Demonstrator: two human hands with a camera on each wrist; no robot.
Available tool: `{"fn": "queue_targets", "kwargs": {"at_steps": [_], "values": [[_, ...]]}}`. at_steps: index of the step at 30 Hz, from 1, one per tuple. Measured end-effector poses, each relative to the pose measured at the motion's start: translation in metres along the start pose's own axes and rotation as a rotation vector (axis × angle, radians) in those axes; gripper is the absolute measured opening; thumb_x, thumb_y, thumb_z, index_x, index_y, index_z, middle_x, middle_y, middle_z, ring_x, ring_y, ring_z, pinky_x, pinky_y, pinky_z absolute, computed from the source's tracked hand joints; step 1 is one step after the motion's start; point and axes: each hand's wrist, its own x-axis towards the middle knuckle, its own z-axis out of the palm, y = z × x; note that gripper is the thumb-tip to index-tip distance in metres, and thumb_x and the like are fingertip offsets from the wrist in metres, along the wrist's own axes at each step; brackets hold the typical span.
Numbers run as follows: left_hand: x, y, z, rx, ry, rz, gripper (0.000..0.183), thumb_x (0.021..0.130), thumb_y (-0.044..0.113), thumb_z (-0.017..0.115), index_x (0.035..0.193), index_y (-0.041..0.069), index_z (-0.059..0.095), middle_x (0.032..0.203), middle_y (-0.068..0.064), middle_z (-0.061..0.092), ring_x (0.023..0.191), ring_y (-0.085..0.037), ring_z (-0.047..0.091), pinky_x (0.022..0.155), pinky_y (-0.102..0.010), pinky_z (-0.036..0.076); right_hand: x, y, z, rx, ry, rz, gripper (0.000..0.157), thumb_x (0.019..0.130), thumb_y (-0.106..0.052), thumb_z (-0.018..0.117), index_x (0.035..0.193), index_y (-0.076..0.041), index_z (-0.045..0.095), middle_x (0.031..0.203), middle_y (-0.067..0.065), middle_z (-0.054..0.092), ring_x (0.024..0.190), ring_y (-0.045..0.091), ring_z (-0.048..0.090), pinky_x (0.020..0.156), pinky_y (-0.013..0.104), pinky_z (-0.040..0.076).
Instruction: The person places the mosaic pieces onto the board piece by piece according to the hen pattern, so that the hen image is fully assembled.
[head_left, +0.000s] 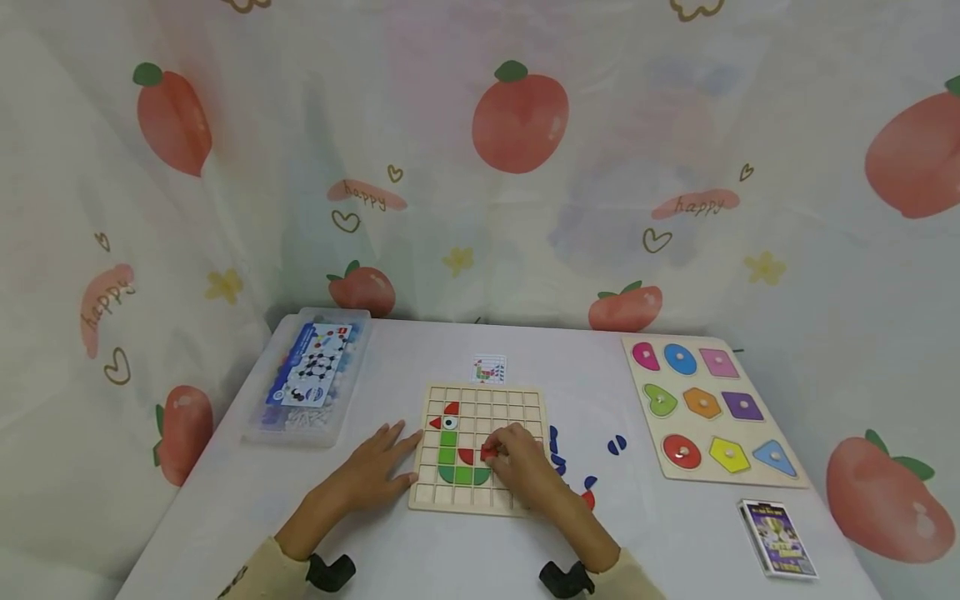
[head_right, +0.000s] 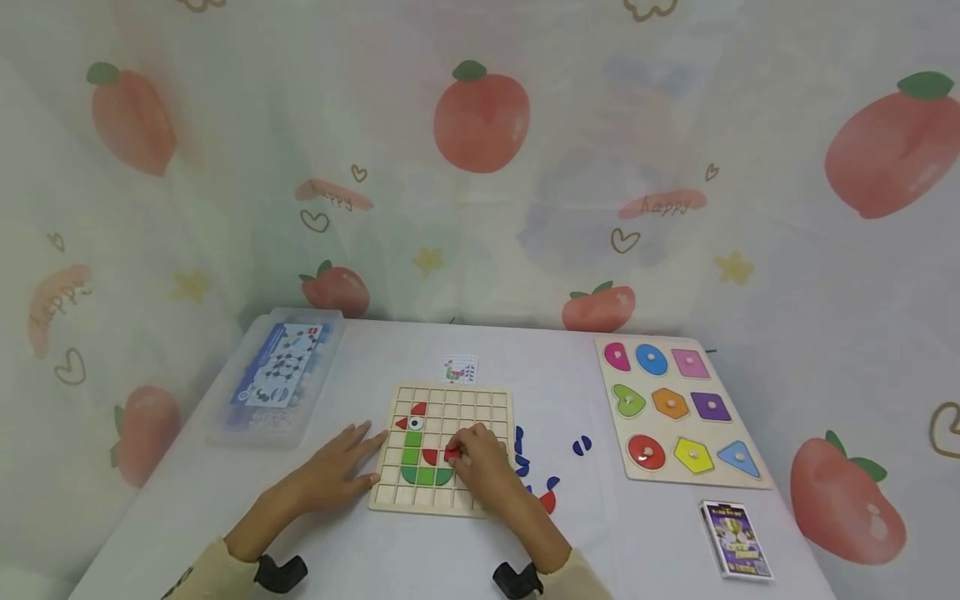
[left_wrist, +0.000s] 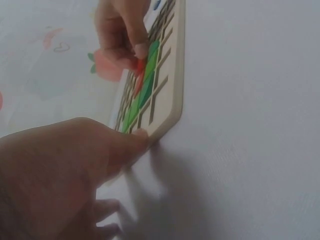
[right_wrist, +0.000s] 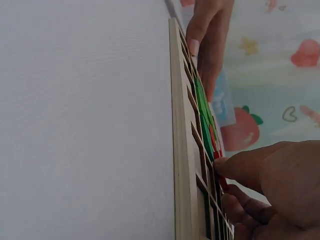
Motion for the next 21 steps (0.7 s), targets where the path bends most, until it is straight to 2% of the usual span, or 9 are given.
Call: {"fn": "queue_targets", "kwargs": {"at_steps": [4, 10, 16, 21], "values": [[0.0012, 0.0007, 0.0006, 0.005, -0.001, -0.002, 0.069, 0.101, 0.042, 0.066, 0.163, 0.023, 0.043, 0.173, -0.015, 0.029, 0.16, -0.044, 0.021, 0.125, -0.065, 0.027, 0.0001, -0.002, 0.0011, 0.003, -0.025, -0.015, 0.015, 0.098, -0.005, 0.07, 0.111, -0.012, 0.073, 0.111, 0.002, 0.061, 0.098, 0.014, 0.056, 0.086, 0.029, 0.055], [0.0006, 0.0016, 0.0009, 0.01, 0.003, -0.006, 0.069, 0.101, 0.042, 0.067, 0.163, 0.023, 0.044, 0.173, -0.015, 0.03, 0.16, -0.044, 0.022, 0.125, -0.065, 0.028, -0.0001, -0.0052, 0.0027, 0.018, -0.046, -0.008, 0.018, 0.097, -0.002, 0.066, 0.108, -0.011, 0.077, 0.112, 0.002, 0.063, 0.105, 0.017, 0.059, 0.089, 0.032, 0.056], [-0.0009, 0.0037, -0.0015, 0.008, 0.008, -0.01, 0.069, 0.1, 0.04, 0.068, 0.163, 0.023, 0.044, 0.173, -0.015, 0.03, 0.16, -0.044, 0.022, 0.125, -0.065, 0.028, -0.0004, -0.0042, 0.0027, -0.019, -0.027, -0.055, 0.019, 0.097, 0.001, 0.068, 0.108, -0.009, 0.078, 0.11, 0.002, 0.066, 0.106, 0.018, 0.059, 0.089, 0.035, 0.057], [-0.001, 0.005, -0.0023, 0.001, 0.004, -0.015, 0.069, 0.1, 0.041, 0.068, 0.163, 0.023, 0.044, 0.173, -0.014, 0.03, 0.16, -0.044, 0.021, 0.125, -0.066, 0.027, -0.0012, -0.0033, 0.0008, -0.032, -0.019, -0.078, 0.017, 0.097, -0.001, 0.071, 0.108, -0.01, 0.079, 0.11, 0.002, 0.065, 0.105, 0.018, 0.057, 0.087, 0.032, 0.055]]}}
